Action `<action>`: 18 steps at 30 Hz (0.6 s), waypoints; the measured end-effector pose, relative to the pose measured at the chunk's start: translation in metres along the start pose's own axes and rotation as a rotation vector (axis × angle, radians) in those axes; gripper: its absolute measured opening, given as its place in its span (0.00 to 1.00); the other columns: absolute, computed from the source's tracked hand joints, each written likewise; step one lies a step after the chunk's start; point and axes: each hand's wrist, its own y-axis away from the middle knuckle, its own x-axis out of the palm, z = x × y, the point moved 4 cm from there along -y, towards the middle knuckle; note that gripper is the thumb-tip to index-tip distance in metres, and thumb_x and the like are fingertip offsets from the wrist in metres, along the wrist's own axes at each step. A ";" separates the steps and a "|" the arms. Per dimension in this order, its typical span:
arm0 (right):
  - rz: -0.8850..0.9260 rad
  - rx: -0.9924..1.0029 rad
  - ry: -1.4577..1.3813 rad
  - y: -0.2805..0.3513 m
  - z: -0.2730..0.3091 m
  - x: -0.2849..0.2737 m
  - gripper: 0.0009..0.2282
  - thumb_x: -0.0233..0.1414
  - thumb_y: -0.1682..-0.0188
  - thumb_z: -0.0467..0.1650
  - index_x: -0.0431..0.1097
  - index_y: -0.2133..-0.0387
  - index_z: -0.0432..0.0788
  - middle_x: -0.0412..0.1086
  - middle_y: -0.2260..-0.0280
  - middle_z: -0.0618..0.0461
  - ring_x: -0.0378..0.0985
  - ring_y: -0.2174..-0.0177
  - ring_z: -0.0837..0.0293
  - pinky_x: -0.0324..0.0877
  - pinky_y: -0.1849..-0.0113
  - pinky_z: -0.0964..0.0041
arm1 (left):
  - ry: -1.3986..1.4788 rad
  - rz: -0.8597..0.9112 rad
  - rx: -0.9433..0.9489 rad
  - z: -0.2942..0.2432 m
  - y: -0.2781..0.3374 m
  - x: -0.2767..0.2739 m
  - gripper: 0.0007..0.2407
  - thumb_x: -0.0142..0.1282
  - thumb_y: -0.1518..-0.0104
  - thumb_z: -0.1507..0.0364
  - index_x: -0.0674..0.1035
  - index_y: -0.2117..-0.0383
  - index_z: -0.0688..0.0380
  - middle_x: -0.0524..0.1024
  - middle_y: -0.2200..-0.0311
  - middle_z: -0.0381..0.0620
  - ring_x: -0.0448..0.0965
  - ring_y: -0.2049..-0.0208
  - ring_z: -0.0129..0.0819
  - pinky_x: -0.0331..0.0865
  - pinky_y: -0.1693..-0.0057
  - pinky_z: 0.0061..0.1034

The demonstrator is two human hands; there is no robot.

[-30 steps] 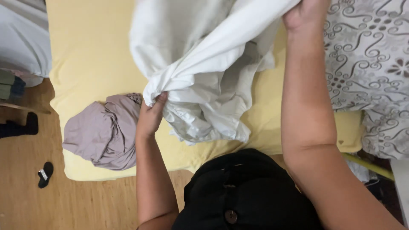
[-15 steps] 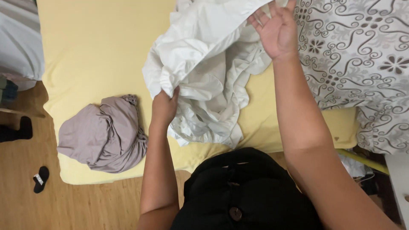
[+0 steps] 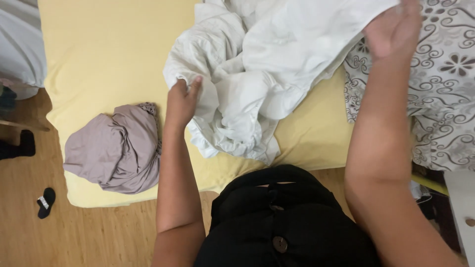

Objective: The person folds a white duvet on a yellow bedsheet by hand. They repeatedly lift, shake, and align the duvet, folding it into sections and smoothing the fabric to create a compact bundle.

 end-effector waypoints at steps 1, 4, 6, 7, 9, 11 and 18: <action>0.042 0.039 -0.049 -0.011 -0.003 -0.041 0.20 0.50 0.45 0.33 0.58 0.42 0.36 0.68 0.44 0.43 0.70 0.41 0.47 0.67 0.37 0.47 | -0.015 -0.049 0.023 -0.003 -0.001 -0.003 0.24 0.55 0.35 0.56 0.72 0.75 0.71 0.71 0.79 0.63 0.71 0.76 0.49 0.67 0.65 0.43; 0.085 0.033 -0.435 -0.019 -0.005 -0.093 0.20 0.45 0.36 0.34 0.51 0.36 0.37 0.59 0.38 0.40 0.62 0.37 0.45 0.59 0.35 0.47 | -0.020 -0.110 0.059 -0.008 0.001 -0.006 0.23 0.50 0.32 0.57 0.72 0.75 0.70 0.72 0.80 0.63 0.72 0.77 0.51 0.67 0.65 0.42; 0.076 -0.021 -0.761 -0.010 -0.017 -0.096 0.19 0.37 0.28 0.38 0.47 0.34 0.34 0.54 0.37 0.35 0.58 0.38 0.42 0.55 0.37 0.47 | -0.007 -0.118 0.074 -0.013 0.005 -0.004 0.23 0.50 0.32 0.58 0.73 0.76 0.70 0.72 0.80 0.64 0.72 0.77 0.53 0.67 0.65 0.42; 0.161 -0.043 -0.507 -0.003 -0.031 -0.089 0.26 0.45 0.39 0.42 0.51 0.34 0.39 0.56 0.35 0.42 0.59 0.36 0.45 0.55 0.35 0.49 | 0.002 -0.115 0.050 -0.015 0.007 -0.002 0.23 0.50 0.33 0.57 0.73 0.75 0.70 0.73 0.80 0.65 0.72 0.77 0.54 0.67 0.65 0.42; 0.244 -0.074 -0.247 0.013 -0.068 -0.086 0.33 0.54 0.49 0.45 0.54 0.33 0.42 0.59 0.33 0.48 0.62 0.35 0.47 0.55 0.34 0.49 | 0.013 -0.107 0.039 -0.015 0.010 0.003 0.23 0.50 0.33 0.57 0.73 0.74 0.70 0.73 0.79 0.65 0.73 0.76 0.55 0.67 0.65 0.42; -0.282 0.438 -0.155 0.028 -0.136 -0.113 0.40 0.55 0.58 0.54 0.62 0.40 0.37 0.65 0.40 0.41 0.65 0.42 0.40 0.60 0.41 0.41 | 0.036 -0.102 0.073 -0.012 0.011 0.012 0.23 0.49 0.33 0.57 0.75 0.74 0.71 0.75 0.78 0.64 0.76 0.75 0.54 0.69 0.63 0.42; 0.055 0.078 0.091 0.045 -0.112 -0.088 0.30 0.59 0.48 0.43 0.58 0.36 0.44 0.57 0.33 0.48 0.57 0.32 0.46 0.53 0.29 0.45 | -0.009 -0.035 -0.007 -0.018 0.021 0.005 0.24 0.47 0.33 0.55 0.75 0.71 0.72 0.75 0.76 0.67 0.77 0.72 0.57 0.69 0.61 0.43</action>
